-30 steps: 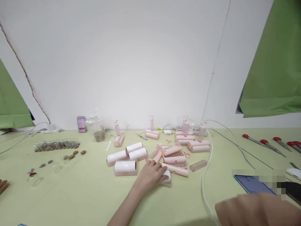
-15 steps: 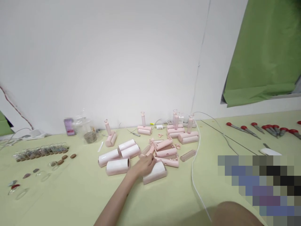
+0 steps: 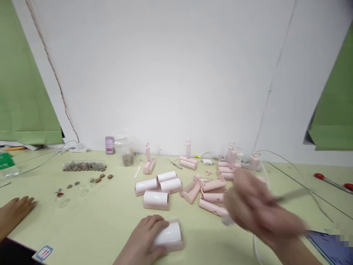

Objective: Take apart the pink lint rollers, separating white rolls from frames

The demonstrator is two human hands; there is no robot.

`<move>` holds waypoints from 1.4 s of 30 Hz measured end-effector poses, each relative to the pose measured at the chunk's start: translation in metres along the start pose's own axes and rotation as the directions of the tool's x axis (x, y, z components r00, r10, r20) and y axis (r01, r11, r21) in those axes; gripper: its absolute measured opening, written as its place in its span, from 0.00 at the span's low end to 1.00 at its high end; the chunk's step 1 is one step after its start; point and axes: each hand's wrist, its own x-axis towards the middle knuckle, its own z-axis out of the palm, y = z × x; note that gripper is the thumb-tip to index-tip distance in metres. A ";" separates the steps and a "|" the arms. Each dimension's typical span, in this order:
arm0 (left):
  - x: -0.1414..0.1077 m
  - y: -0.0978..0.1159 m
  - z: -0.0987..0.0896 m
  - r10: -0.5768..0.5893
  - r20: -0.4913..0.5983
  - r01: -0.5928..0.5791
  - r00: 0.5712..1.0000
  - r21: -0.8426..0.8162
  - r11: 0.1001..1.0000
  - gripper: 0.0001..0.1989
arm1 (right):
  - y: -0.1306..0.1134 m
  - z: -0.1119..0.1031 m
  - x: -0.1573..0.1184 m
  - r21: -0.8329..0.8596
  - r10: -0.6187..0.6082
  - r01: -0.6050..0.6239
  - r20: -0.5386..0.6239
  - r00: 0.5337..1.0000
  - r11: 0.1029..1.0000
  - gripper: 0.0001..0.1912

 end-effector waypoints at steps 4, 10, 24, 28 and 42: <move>-0.039 -0.063 -0.012 -0.174 -0.303 0.185 0.937 0.006 0.983 0.19 | 0.007 0.067 0.093 -0.201 -0.084 0.139 0.259 0.962 0.970 0.06; -0.032 -0.111 -0.007 -0.247 -0.566 0.306 0.786 0.010 0.952 0.17 | 0.038 0.159 0.216 -0.365 0.080 -0.028 0.126 0.989 0.930 0.16; -0.011 -0.071 -0.009 -0.211 -0.920 0.133 0.331 -0.176 0.975 0.29 | 0.039 0.134 0.208 -0.061 -0.020 0.017 -0.055 0.998 0.998 0.16; 0.035 -0.020 -0.025 -0.164 -0.895 -0.100 0.415 -0.224 0.969 0.30 | 0.020 0.076 0.150 0.024 -0.142 0.141 0.053 0.988 0.990 0.14; 0.113 0.054 0.047 -0.019 -0.433 -0.158 0.901 -0.370 0.916 0.09 | 0.026 0.023 -0.009 -0.465 0.135 -0.128 -0.017 0.991 0.876 0.29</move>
